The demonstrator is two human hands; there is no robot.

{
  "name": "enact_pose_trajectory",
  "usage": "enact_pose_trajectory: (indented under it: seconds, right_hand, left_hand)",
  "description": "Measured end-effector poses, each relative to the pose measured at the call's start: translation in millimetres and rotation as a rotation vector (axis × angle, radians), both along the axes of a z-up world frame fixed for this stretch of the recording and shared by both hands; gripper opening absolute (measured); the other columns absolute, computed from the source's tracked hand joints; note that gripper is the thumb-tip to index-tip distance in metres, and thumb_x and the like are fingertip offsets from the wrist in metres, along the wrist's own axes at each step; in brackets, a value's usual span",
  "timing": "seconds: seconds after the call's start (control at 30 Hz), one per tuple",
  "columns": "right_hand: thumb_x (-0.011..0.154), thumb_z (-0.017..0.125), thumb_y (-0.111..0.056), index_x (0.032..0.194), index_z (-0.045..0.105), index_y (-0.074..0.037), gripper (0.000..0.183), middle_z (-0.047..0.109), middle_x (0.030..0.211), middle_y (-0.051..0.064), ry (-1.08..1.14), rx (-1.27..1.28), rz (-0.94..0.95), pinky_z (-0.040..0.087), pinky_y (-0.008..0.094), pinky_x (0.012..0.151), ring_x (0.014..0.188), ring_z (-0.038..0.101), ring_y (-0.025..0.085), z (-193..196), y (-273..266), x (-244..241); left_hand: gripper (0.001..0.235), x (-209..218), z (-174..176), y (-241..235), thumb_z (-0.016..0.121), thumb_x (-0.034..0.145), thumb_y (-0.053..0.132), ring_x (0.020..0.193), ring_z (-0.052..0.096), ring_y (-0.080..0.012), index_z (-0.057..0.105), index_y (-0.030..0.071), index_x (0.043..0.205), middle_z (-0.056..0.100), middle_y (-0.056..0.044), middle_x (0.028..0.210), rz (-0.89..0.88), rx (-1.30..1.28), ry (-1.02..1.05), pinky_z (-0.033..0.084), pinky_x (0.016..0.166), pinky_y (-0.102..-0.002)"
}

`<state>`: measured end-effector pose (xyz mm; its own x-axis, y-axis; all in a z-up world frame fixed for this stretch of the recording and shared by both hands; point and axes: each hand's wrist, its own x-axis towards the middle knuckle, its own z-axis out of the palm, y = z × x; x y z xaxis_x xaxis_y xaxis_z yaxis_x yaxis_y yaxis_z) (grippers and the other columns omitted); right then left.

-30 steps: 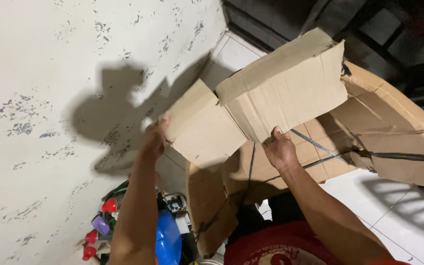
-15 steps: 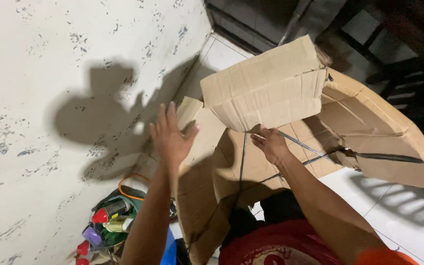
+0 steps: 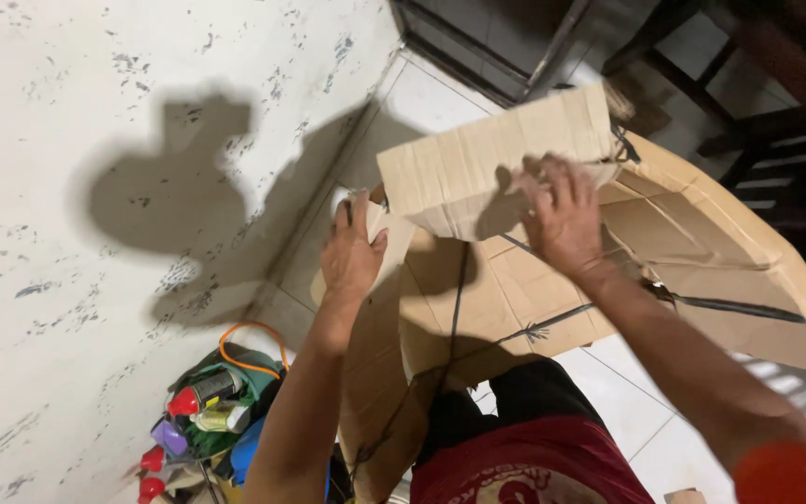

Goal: The person assembles a curved cardboard structure on a wooden chair using thin metal wires. They repeatedly pick wires from a nearby table, thread them through pre-cut slots in the cardboard, and twist the ends to secure the pieces. The person also folds and positions additional cardboard sections to form the structure.

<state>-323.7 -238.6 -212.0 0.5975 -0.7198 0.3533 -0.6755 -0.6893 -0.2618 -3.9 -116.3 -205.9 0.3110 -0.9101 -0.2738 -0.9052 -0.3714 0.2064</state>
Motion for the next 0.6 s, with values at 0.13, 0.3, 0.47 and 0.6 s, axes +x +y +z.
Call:
enact_pose_trajectory:
  seconds: [0.13,0.3,0.47,0.6]
  right_hand:
    - [0.071,0.093,-0.024,0.153,0.057,-0.017,0.09,0.052,0.149,0.022,0.158,-0.104,0.061,0.031,0.066,0.113,0.14,0.045,0.049,20.0,-43.7,1.2]
    - [0.077,0.086,-0.025,0.155,0.055,-0.023,0.084,0.054,0.147,0.019,0.227,-0.083,0.197,0.035,0.061,0.115,0.137,0.05,0.045,27.8,-76.8,24.0]
    - [0.102,0.031,-0.052,0.166,0.007,-0.016,0.078,0.014,0.168,0.021,0.647,0.326,0.266,0.008,0.058,0.123,0.154,0.011,0.043,35.1,-95.3,64.2]
    - [0.105,0.038,-0.053,0.151,0.038,-0.003,0.068,0.048,0.147,0.022,0.743,0.285,0.295,0.031,0.056,0.121,0.141,0.042,0.041,27.8,-105.3,84.4]
  left_hand:
    - [0.082,3.1,8.9,3.6,0.07,0.095,0.041,0.117,0.064,-0.0472,0.028,0.018,0.161,0.044,-0.025,0.149,-0.034,-0.055,-0.047,0.062,0.082,-0.061]
    - [0.091,-3.1,35.2,15.6,0.069,0.097,0.051,0.121,0.062,-0.048,0.021,0.01,0.163,0.042,-0.028,0.151,0.115,-0.071,0.008,0.059,0.087,-0.06]
    - [0.073,-5.9,34.2,31.0,0.062,0.097,0.052,0.113,0.063,-0.0453,0.038,0.007,0.15,0.053,-0.022,0.145,0.204,0.047,0.079,0.056,0.083,-0.061]
    - [0.07,-0.4,10.0,22.8,0.065,0.097,0.053,0.099,0.069,-0.0422,0.044,0.003,0.14,0.063,-0.021,0.128,0.15,0.03,0.027,0.058,0.068,-0.057]
